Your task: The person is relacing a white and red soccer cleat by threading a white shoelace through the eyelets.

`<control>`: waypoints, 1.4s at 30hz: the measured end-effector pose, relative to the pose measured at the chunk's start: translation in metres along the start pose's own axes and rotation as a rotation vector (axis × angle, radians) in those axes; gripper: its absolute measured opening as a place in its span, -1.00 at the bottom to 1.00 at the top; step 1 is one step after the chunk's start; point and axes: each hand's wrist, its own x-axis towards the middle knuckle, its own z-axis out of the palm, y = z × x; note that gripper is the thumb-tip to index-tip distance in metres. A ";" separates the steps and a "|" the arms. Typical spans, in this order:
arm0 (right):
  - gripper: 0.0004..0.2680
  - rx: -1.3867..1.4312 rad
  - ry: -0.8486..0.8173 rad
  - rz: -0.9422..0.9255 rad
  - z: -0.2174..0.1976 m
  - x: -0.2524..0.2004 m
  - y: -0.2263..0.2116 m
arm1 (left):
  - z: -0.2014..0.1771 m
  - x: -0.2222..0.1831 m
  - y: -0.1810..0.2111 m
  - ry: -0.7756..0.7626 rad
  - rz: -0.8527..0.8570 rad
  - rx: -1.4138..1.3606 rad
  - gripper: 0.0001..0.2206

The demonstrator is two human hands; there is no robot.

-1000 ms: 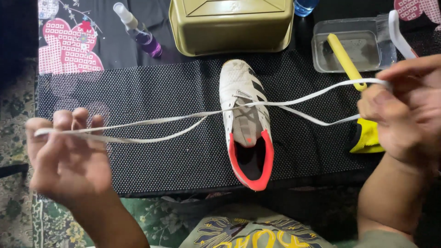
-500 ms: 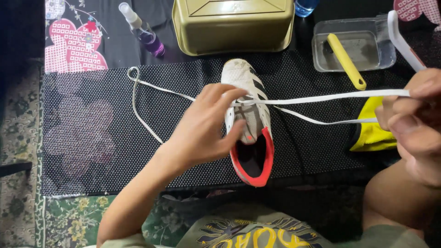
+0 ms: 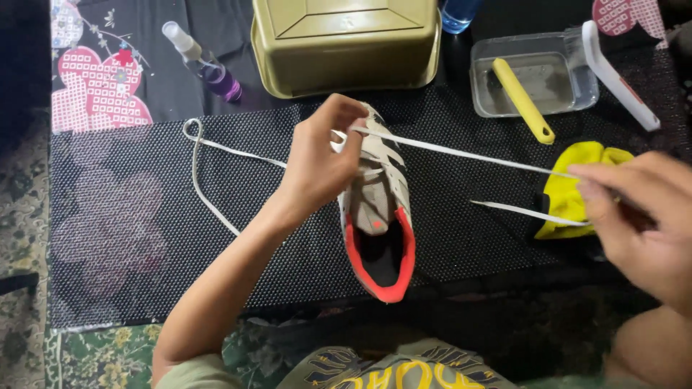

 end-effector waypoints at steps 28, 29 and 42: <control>-0.92 0.278 0.063 0.430 0.042 -0.215 0.361 | -0.001 0.017 0.016 0.156 -0.185 -0.172 -0.90; -0.92 0.315 0.072 0.449 0.047 -0.219 0.374 | -0.002 0.017 0.022 0.145 -0.150 -0.002 -0.81; -0.83 1.379 -0.296 0.419 0.092 0.036 -0.012 | -0.003 0.015 0.052 -0.017 -0.098 -0.131 -0.88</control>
